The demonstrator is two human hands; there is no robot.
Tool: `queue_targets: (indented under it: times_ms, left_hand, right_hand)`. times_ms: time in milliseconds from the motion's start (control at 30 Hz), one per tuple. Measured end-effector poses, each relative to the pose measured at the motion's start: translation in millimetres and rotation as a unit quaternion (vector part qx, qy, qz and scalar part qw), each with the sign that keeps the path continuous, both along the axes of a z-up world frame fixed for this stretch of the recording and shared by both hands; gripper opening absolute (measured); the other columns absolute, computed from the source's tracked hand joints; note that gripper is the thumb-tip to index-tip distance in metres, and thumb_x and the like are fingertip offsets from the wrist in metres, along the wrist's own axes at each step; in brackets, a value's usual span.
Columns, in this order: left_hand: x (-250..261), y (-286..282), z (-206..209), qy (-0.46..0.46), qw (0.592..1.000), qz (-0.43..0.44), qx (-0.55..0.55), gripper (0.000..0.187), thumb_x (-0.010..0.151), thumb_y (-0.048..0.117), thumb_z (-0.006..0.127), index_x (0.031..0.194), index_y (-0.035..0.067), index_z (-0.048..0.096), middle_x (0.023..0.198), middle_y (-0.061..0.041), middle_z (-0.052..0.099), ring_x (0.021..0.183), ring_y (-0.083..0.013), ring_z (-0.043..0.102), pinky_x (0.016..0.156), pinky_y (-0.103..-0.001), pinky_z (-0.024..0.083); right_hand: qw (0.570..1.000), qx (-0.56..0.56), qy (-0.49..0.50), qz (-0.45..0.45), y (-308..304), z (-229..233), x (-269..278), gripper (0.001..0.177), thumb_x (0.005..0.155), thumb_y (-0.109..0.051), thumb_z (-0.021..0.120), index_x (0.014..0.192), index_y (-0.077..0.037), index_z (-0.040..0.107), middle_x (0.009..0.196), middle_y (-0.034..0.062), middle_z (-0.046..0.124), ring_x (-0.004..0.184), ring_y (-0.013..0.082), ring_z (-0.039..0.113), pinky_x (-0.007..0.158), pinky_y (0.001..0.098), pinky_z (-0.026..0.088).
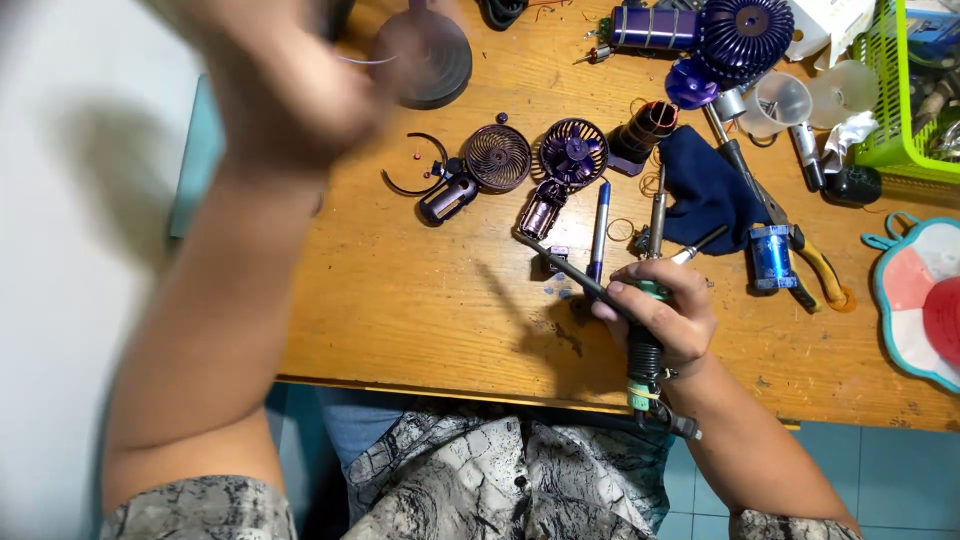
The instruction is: Repairing a portable fan by soldering wires and reassembling the housing
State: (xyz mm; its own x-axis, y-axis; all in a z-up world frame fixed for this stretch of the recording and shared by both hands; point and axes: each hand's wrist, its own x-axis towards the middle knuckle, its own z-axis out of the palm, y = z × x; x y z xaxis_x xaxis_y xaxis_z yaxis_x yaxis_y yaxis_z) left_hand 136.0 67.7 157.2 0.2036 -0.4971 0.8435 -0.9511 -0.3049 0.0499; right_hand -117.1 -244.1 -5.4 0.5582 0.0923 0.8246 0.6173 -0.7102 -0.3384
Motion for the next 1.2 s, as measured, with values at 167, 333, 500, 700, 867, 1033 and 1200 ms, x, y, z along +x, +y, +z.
queue_targets:
  times_ms: [167,333,500,700,867,1033,1200]
  left_hand:
    - [0.6,-1.9,3.1,0.06,0.997,-0.054,-0.01,0.062,0.121,0.062,0.083,0.103,0.004,0.072,0.098,-0.011,0.069,0.086,-0.0336,0.062,0.078,-0.049,0.046]
    - [2.8,-7.6,2.5,0.12,0.986,-0.11,-0.023,0.062,0.119,0.064,0.08,0.104,0.004,0.073,0.1,-0.012,0.07,0.087,-0.0329,0.064,0.079,-0.047,0.049]
    - [3.5,-11.7,-4.0,0.181,0.969,-0.166,-0.03,0.062,0.116,0.066,0.077,0.106,0.004,0.073,0.102,-0.013,0.072,0.088,-0.0322,0.067,0.08,-0.046,0.052]
    - [5.0,-8.4,-25.9,0.256,0.939,-0.224,-0.041,0.064,0.113,0.067,0.074,0.108,0.004,0.074,0.104,-0.014,0.073,0.09,-0.0314,0.07,0.081,-0.043,0.055]
    - [-23.8,-10.1,-3.6,0.313,0.909,-0.272,-0.047,0.065,0.11,0.069,0.071,0.11,0.004,0.075,0.106,-0.015,0.075,0.091,-0.0306,0.073,0.082,-0.042,0.058]
    - [-43.9,-10.5,0.5,0.37,0.871,-0.32,-0.055,0.067,0.107,0.07,0.068,0.112,0.004,0.075,0.108,-0.016,0.076,0.092,-0.0299,0.075,0.083,-0.04,0.06]
    - [-62.3,-9.9,6.5,0.423,0.829,-0.362,-0.061,0.069,0.105,0.071,0.066,0.114,0.003,0.076,0.11,-0.017,0.078,0.093,-0.0291,0.078,0.084,-0.038,0.062]
  right_hand:
    - [0.997,0.028,-0.044,0.056,0.3,1.4,9.8,0.016,0.102,-0.01,0.091,0.106,0.005,0.089,0.117,0.029,0.07,0.09,0.0326,0.081,0.077,0.0426,0.067]
    - [0.999,0.011,-0.024,0.027,-3.0,0.3,5.7,0.017,0.103,-0.013,0.091,0.109,0.003,0.09,0.118,0.0276,0.073,0.094,0.0332,0.08,0.08,0.0421,0.067]
    - [0.999,0.029,-0.008,0.035,-0.4,3.5,5.2,0.015,0.102,-0.012,0.091,0.108,0.002,0.09,0.118,0.0272,0.072,0.092,0.0323,0.08,0.078,0.0426,0.067]
    - [0.998,0.032,-0.001,0.045,-2.2,3.5,3.8,0.016,0.101,-0.01,0.092,0.108,0.004,0.089,0.119,0.0286,0.071,0.092,0.0336,0.08,0.078,0.0434,0.067]
    - [0.999,0.032,-0.005,0.044,-2.5,1.1,4.7,0.016,0.102,-0.011,0.09,0.108,0.004,0.09,0.119,0.0283,0.071,0.093,0.0339,0.082,0.079,0.043,0.068]
    - [0.998,0.037,0.006,0.04,-2.9,0.8,1.9,0.017,0.102,-0.012,0.091,0.109,0.003,0.09,0.119,0.0278,0.071,0.095,0.0343,0.081,0.079,0.0439,0.068]
    - [0.999,0.032,0.001,0.034,-3.1,-0.3,0.9,0.018,0.103,-0.015,0.091,0.11,0.002,0.09,0.12,0.0274,0.072,0.096,0.0341,0.08,0.081,0.0434,0.067]
